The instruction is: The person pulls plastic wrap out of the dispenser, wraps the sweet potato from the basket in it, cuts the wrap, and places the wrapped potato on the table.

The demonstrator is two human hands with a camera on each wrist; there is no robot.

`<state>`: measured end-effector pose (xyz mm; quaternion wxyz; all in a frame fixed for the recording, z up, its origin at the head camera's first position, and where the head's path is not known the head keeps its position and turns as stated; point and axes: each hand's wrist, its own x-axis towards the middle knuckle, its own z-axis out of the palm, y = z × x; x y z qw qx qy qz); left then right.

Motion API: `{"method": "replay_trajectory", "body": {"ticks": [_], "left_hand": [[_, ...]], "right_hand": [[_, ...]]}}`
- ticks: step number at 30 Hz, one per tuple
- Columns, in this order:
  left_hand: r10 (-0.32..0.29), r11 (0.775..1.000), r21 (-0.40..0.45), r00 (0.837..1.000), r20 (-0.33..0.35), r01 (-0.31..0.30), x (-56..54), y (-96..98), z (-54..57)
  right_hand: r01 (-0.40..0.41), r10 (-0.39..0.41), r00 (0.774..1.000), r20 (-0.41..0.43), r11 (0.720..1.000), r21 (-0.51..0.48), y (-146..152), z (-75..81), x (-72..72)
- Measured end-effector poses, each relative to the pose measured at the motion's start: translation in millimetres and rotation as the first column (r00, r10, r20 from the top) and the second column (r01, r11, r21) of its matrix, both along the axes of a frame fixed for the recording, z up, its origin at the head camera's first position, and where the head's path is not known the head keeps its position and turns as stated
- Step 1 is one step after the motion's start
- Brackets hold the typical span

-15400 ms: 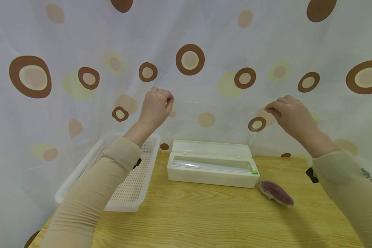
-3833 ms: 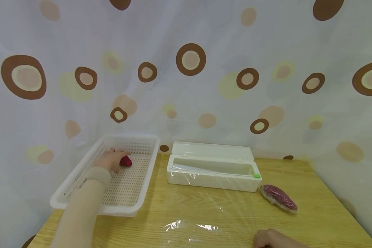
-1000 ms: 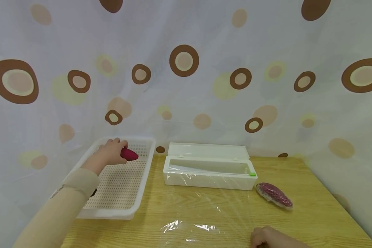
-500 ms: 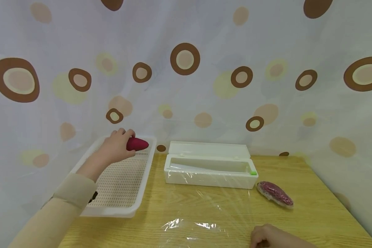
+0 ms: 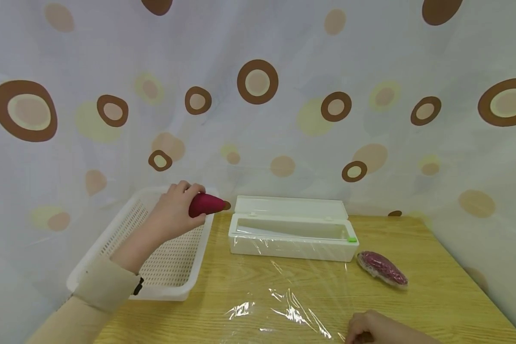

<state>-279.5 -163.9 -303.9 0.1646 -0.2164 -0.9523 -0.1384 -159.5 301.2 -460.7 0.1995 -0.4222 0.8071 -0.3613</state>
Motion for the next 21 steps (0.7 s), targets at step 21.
{"method": "replay_trajectory", "body": {"ticks": [21], "left_hand": [[-0.131, 0.974, 0.161, 0.977, -0.166, 0.158, 44.7, 48.6, -26.9]], "right_hand": [[0.008, -0.009, 0.999, 0.041, 1.000, 0.022, 0.8, 4.0, -1.9]]}}
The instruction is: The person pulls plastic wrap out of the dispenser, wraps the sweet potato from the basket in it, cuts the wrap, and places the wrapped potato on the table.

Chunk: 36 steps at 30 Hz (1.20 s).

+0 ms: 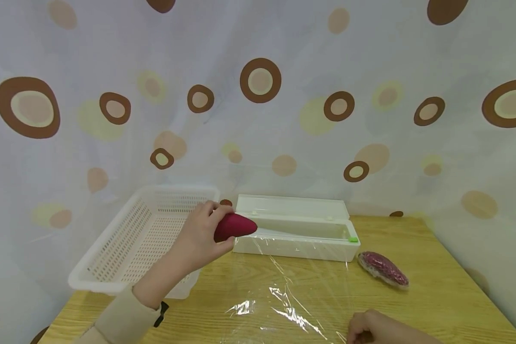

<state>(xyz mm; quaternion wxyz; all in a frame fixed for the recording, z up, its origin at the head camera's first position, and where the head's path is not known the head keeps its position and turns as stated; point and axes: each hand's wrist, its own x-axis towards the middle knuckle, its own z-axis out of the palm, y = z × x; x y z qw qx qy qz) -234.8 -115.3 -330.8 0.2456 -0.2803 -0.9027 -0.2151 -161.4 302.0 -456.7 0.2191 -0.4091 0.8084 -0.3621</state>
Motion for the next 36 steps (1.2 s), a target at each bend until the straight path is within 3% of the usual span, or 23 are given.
{"method": "replay_trajectory", "body": {"ticks": [7, 17, 28, 36], "left_hand": [[-0.040, 0.999, 0.031, 0.999, -0.022, 0.040, 13.5, 20.9, -14.5], [-0.050, 0.993, 0.104, 0.998, -0.047, 0.055, 21.0, 45.5, -32.7], [-0.088, 0.993, 0.082, 0.995, 0.038, 0.085, 33.0, 71.0, -64.9], [-0.110, 0.994, -0.010, 0.985, 0.132, 0.112, 38.8, 83.9, -80.7]], "right_hand": [[0.009, -0.009, 0.999, 0.046, 1.000, 0.007, -0.5, 1.9, -0.2], [0.039, -0.040, 0.994, 0.098, 0.999, 0.016, -1.5, 1.7, 0.5], [0.035, -0.036, 0.993, 0.111, 0.999, 0.017, -0.8, 3.4, 1.7], [0.010, -0.011, 0.998, 0.059, 1.000, 0.002, -1.8, 2.1, -0.3]]}}
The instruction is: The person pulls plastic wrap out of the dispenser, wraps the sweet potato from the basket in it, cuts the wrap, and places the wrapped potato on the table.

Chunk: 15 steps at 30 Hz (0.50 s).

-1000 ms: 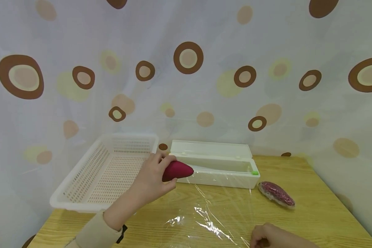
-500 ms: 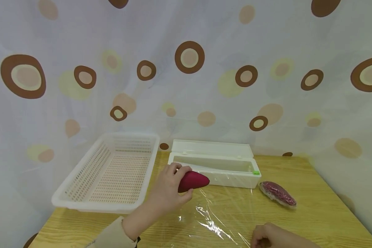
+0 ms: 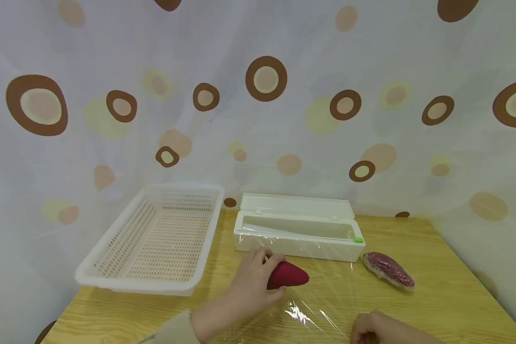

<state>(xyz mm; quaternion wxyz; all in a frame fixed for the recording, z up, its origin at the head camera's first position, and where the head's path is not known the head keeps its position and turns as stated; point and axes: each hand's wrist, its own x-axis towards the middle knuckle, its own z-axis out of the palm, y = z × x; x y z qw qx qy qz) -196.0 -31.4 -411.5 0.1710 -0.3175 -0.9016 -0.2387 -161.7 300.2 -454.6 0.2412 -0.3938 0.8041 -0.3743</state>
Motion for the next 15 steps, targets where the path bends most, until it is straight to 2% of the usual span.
{"method": "replay_trajectory", "body": {"ticks": [8, 15], "left_hand": [[-0.019, 0.997, -0.072, 0.995, 0.093, 0.026, 4.9, 10.3, -14.9], [-0.077, 0.984, -0.155, 0.993, 0.093, 0.091, 2.8, 16.3, -29.0]], "right_hand": [[0.012, -0.012, 1.000, 0.002, 0.999, 0.030, -0.4, 1.7, 0.8], [0.021, -0.021, 1.000, 0.007, 0.998, 0.055, -1.5, 4.0, 0.8]]}}
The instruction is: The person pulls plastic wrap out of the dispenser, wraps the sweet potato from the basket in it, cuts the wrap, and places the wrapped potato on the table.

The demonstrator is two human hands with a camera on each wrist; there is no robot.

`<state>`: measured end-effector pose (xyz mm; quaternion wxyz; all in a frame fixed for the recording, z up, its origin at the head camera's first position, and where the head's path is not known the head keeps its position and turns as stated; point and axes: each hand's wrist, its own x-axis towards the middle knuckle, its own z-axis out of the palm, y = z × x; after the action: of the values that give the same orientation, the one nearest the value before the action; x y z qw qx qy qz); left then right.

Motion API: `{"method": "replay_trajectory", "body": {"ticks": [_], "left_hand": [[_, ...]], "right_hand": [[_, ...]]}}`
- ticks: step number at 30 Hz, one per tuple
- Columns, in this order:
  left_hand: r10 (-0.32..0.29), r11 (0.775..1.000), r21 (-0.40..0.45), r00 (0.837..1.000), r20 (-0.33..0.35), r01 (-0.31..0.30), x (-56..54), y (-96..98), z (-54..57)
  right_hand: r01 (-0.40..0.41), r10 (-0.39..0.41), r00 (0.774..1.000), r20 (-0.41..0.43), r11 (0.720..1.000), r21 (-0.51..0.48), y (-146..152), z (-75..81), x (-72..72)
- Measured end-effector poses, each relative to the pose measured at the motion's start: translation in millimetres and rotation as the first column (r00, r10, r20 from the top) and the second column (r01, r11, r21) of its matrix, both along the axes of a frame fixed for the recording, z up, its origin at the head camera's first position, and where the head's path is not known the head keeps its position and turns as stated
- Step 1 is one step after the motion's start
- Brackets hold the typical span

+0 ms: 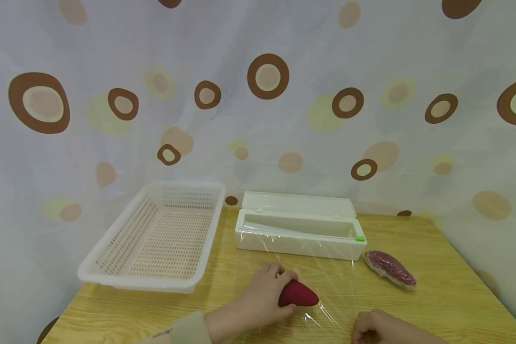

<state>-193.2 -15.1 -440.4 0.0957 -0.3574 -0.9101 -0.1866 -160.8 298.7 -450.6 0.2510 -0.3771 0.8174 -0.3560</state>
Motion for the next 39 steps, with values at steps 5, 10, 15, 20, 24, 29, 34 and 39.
{"method": "replay_trajectory", "body": {"ticks": [5, 10, 15, 20, 24, 29, 34, 39], "left_hand": [[-0.040, 0.998, -0.042, 0.999, 0.036, 0.041, -3.6, 3.1, -5.2], [-0.055, 0.996, -0.064, 0.995, 0.086, 0.061, -2.5, 6.8, -7.3], [-0.073, 0.992, -0.100, 0.994, 0.079, 0.081, 0.9, 10.4, -8.6], [-0.078, 0.988, -0.130, 0.995, 0.065, 0.086, 3.0, 11.2, -9.8], [-0.086, 0.986, -0.139, 0.994, 0.067, 0.095, 3.6, 10.4, -12.6], [-0.095, 0.985, -0.139, 0.992, 0.086, 0.106, 3.0, 7.3, -13.8], [-0.100, 0.984, -0.139, 0.990, 0.098, 0.113, 2.3, -0.8, -9.7], [-0.112, 0.983, -0.136, 0.989, 0.092, 0.124, 3.2, -13.8, -4.7]], "right_hand": [[-0.009, 0.009, 1.000, 0.017, 1.000, -0.011, -1.4, 1.3, -0.7], [-0.013, 0.014, 0.999, 0.038, 1.000, -0.023, -2.8, 2.5, -0.8], [-0.013, 0.014, 0.999, 0.036, 1.000, -0.017, -1.8, 1.6, -0.8], [-0.043, 0.042, 0.999, -0.020, 0.999, -0.018, -1.2, -0.5, -2.5], [-0.051, 0.051, 0.998, -0.032, 0.998, -0.025, -1.1, -1.9, -3.2], [-0.046, 0.046, 0.999, -0.003, 0.999, -0.023, -0.8, -1.6, -3.8], [-0.027, 0.028, 0.999, 0.031, 0.999, -0.027, -0.6, -1.7, -2.9], [-0.045, 0.045, 0.999, 0.015, 0.999, -0.025, 1.3, -4.3, -5.4]]}}
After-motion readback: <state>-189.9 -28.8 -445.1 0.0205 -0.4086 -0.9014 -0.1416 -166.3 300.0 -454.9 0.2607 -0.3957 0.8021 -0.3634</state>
